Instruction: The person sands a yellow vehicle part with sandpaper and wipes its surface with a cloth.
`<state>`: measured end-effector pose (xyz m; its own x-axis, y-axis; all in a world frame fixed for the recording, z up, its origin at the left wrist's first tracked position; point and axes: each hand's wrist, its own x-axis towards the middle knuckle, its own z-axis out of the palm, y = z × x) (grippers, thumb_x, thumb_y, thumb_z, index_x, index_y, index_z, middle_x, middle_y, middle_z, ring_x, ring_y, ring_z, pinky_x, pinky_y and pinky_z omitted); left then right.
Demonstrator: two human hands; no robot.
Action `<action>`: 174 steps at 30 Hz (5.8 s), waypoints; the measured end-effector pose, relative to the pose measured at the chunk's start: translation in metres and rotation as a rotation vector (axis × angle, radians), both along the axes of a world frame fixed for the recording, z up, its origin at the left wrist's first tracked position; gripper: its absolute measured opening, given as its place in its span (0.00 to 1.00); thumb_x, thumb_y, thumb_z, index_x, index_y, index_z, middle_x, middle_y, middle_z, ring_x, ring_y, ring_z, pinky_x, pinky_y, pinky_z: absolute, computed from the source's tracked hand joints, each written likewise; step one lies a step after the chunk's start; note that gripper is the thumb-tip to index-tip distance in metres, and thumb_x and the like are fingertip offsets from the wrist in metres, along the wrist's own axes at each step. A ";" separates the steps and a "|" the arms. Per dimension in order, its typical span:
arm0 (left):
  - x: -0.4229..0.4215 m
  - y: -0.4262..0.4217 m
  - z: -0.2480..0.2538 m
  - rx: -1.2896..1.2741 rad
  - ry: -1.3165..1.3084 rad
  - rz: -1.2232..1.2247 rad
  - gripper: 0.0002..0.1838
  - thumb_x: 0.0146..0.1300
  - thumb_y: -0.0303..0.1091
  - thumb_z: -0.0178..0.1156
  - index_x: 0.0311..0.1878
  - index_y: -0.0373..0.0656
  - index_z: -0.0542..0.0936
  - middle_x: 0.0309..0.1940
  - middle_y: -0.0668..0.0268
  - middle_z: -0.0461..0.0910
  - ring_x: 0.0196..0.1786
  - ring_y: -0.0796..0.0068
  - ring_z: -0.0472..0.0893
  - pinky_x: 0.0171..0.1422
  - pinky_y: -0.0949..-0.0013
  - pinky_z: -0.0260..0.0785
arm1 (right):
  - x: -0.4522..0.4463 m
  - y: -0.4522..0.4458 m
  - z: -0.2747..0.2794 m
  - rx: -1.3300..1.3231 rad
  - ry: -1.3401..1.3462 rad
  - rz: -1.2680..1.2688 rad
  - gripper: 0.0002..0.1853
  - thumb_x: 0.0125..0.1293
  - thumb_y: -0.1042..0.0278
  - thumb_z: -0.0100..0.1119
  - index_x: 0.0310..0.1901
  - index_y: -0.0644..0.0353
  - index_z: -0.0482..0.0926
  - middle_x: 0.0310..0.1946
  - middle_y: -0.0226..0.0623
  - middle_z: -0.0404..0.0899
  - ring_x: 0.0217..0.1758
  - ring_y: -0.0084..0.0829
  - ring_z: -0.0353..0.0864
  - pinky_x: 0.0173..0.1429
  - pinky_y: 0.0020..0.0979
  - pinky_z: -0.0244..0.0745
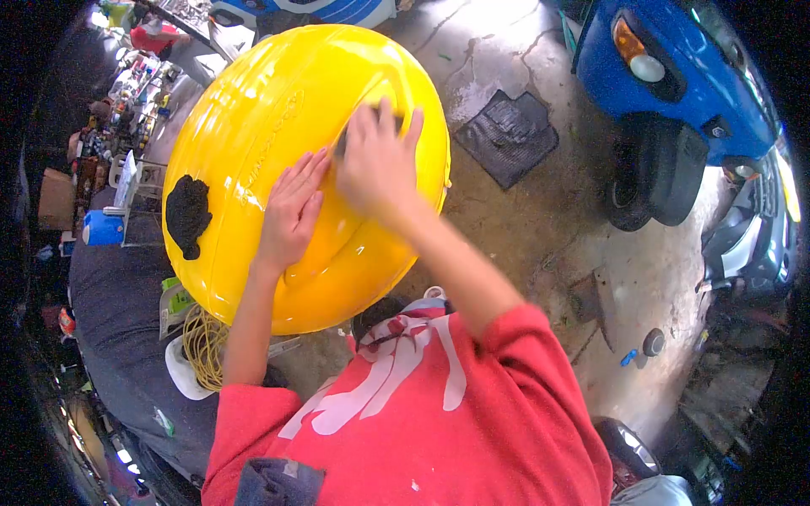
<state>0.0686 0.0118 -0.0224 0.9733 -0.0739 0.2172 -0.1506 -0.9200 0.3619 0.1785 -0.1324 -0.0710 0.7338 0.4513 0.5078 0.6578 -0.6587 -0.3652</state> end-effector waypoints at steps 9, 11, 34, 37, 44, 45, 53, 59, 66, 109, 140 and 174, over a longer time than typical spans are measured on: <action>-0.037 -0.018 0.004 0.215 -0.051 -0.033 0.25 0.73 0.31 0.53 0.72 0.41 0.74 0.77 0.56 0.67 0.78 0.45 0.65 0.81 0.50 0.56 | -0.075 -0.185 0.043 0.672 0.601 -0.096 0.20 0.79 0.68 0.49 0.66 0.70 0.76 0.71 0.50 0.73 0.79 0.44 0.66 0.82 0.37 0.53; -0.022 -0.023 0.010 0.365 -0.030 -0.131 0.25 0.73 0.33 0.55 0.72 0.45 0.74 0.78 0.56 0.65 0.77 0.43 0.65 0.81 0.48 0.55 | -0.084 -0.187 0.036 0.630 0.491 -0.133 0.21 0.79 0.67 0.50 0.67 0.67 0.76 0.71 0.49 0.73 0.79 0.44 0.65 0.82 0.40 0.52; 0.103 0.022 -0.029 -0.118 -0.096 -0.076 0.20 0.75 0.40 0.53 0.67 0.52 0.81 0.70 0.53 0.76 0.75 0.44 0.69 0.81 0.53 0.59 | -0.123 -0.012 0.004 0.035 0.149 -0.186 0.30 0.71 0.55 0.55 0.68 0.69 0.73 0.71 0.45 0.71 0.83 0.51 0.54 0.79 0.70 0.29; 0.100 0.023 -0.031 -0.128 -0.082 -0.071 0.20 0.75 0.40 0.53 0.67 0.52 0.81 0.70 0.53 0.75 0.75 0.44 0.69 0.81 0.53 0.58 | -0.056 -0.009 0.008 0.084 0.075 -0.218 0.25 0.69 0.59 0.51 0.60 0.72 0.77 0.66 0.48 0.74 0.80 0.52 0.59 0.75 0.76 0.40; 0.051 -0.009 0.006 0.378 -0.030 -0.172 0.23 0.76 0.38 0.52 0.72 0.50 0.75 0.77 0.56 0.67 0.80 0.48 0.63 0.83 0.52 0.53 | 0.011 -0.164 0.032 0.579 0.076 -0.458 0.20 0.78 0.60 0.52 0.62 0.62 0.80 0.65 0.44 0.79 0.70 0.42 0.75 0.73 0.47 0.65; 0.032 -0.020 0.011 0.380 -0.029 -0.175 0.23 0.76 0.38 0.52 0.72 0.50 0.75 0.77 0.56 0.67 0.80 0.48 0.63 0.83 0.52 0.53 | 0.002 -0.182 0.030 0.803 0.245 -0.465 0.20 0.79 0.59 0.54 0.62 0.65 0.80 0.63 0.46 0.81 0.67 0.40 0.78 0.72 0.34 0.67; 0.088 -0.003 0.006 0.387 0.080 -0.359 0.25 0.77 0.39 0.50 0.74 0.48 0.72 0.78 0.57 0.65 0.80 0.46 0.61 0.84 0.51 0.53 | -0.098 -0.180 -0.052 0.916 0.815 -0.406 0.23 0.82 0.57 0.49 0.68 0.65 0.75 0.66 0.46 0.79 0.70 0.36 0.75 0.76 0.33 0.61; 0.093 -0.018 0.005 0.427 0.085 -0.335 0.23 0.77 0.35 0.50 0.72 0.48 0.74 0.77 0.57 0.67 0.80 0.46 0.61 0.83 0.53 0.54 | -0.133 -0.160 -0.072 0.981 0.713 -0.272 0.21 0.78 0.68 0.49 0.68 0.67 0.74 0.68 0.45 0.76 0.74 0.41 0.72 0.78 0.36 0.59; 0.017 -0.001 0.007 0.057 0.019 -0.234 0.20 0.74 0.29 0.53 0.65 0.42 0.80 0.72 0.55 0.73 0.78 0.47 0.67 0.81 0.55 0.58 | -0.111 -0.077 0.005 0.347 0.195 -0.236 0.28 0.66 0.67 0.55 0.67 0.64 0.75 0.70 0.45 0.73 0.79 0.43 0.64 0.80 0.61 0.45; 0.007 0.013 -0.008 -0.607 -0.248 0.322 0.20 0.79 0.35 0.48 0.63 0.32 0.80 0.63 0.53 0.82 0.70 0.60 0.77 0.77 0.63 0.63 | -0.005 -0.028 0.009 -0.093 -0.039 0.082 0.26 0.73 0.59 0.54 0.72 0.52 0.71 0.74 0.31 0.71 0.81 0.47 0.60 0.74 0.77 0.34; -0.050 -0.171 -0.054 0.057 -0.259 1.021 0.46 0.64 0.60 0.63 0.80 0.45 0.63 0.84 0.53 0.48 0.84 0.41 0.47 0.79 0.26 0.41 | 0.148 -0.110 0.021 0.392 0.467 0.486 0.24 0.82 0.62 0.42 0.69 0.70 0.73 0.70 0.47 0.75 0.75 0.38 0.70 0.79 0.35 0.57; -0.065 -0.126 -0.118 0.064 -1.026 1.682 0.23 0.75 0.39 0.49 0.71 0.58 0.77 0.79 0.57 0.63 0.79 0.42 0.60 0.82 0.44 0.48 | 0.098 -0.016 0.058 -0.664 -0.913 1.536 0.36 0.64 0.56 0.65 0.75 0.43 0.69 0.81 0.17 0.58 0.86 0.37 0.51 0.74 0.76 0.35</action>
<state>0.0031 -0.1145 -0.1407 -0.4137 0.6026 0.6824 0.6431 -0.3371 0.6876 0.2763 -0.1482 -0.0132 -0.7853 0.6170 -0.0508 0.5464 0.7293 0.4117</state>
